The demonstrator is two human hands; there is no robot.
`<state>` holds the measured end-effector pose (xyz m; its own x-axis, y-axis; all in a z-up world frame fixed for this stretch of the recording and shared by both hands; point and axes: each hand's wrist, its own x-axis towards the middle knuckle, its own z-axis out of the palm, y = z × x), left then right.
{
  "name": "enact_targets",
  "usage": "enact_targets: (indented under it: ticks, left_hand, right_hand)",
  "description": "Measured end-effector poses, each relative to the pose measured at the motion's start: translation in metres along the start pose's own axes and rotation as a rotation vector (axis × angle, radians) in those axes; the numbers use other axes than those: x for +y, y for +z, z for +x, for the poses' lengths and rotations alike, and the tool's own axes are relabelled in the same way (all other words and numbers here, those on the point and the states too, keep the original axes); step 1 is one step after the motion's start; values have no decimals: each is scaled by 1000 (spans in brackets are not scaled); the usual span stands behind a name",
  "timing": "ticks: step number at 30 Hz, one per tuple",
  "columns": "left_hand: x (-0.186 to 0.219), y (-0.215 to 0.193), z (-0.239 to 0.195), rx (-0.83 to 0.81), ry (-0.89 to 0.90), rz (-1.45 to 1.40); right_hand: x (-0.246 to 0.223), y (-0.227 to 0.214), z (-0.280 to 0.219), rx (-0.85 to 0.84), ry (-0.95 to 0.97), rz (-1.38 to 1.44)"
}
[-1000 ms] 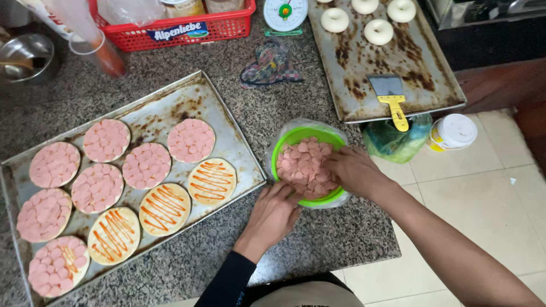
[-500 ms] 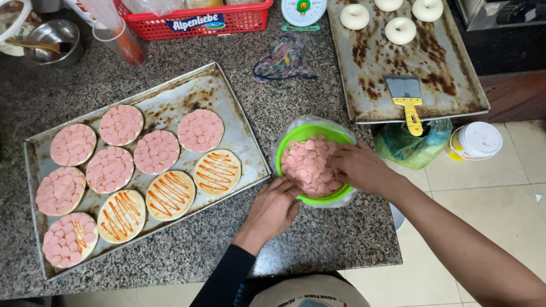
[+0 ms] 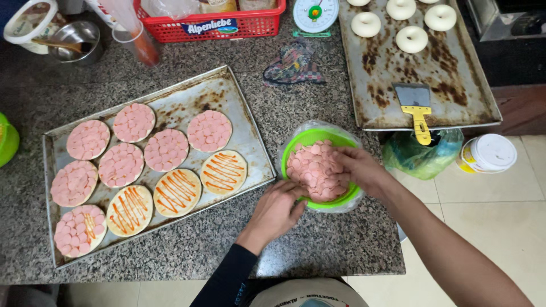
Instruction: The person uses chopsticks to turn donuts in a pan of oil and then by hand places pieces of sliced meat onto small rounds of dough on a tray.
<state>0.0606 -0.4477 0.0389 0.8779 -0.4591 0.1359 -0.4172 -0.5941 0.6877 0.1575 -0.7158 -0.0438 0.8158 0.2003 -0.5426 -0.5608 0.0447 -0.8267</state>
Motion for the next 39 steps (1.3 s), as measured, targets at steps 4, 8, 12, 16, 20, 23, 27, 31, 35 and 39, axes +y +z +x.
enact_targets:
  ticks: [4, 8, 12, 16, 20, 23, 27, 31, 35, 39]
  left_hand:
    - [2, -5, -2, 96, -21, -66]
    - [4, -17, -5, 211, -112, -105]
    - [2, -40, -10, 419, -232, -133]
    - [-8, -72, -21, 435, -185, -44]
    - [-28, -94, -46, 495, -210, -3]
    - [-48, -111, -74, 530, -309, -70]
    - [-83, -135, -112, 547, -421, -205]
    - [-122, -159, -155, 590, -511, -228]
    - [-166, -182, -202, 605, -509, -189]
    - [-202, -205, -245, 609, -528, -172]
  right_hand:
    - [-13, 21, -13, -18, 106, 161]
    - [-29, 55, -25, -108, 79, 176]
    - [-28, 96, -12, -288, 97, 252]
    - [-20, 137, -9, -476, -20, 224]
    - [-13, 188, -3, -461, -27, 181]
    - [-6, 226, 3, -518, -17, 94]
    - [3, 285, 13, -521, 37, -31]
    - [11, 347, 19, -537, 102, -100]
    - [26, 411, 27, -575, 110, -203]
    - [44, 468, 34, -599, 136, -298]
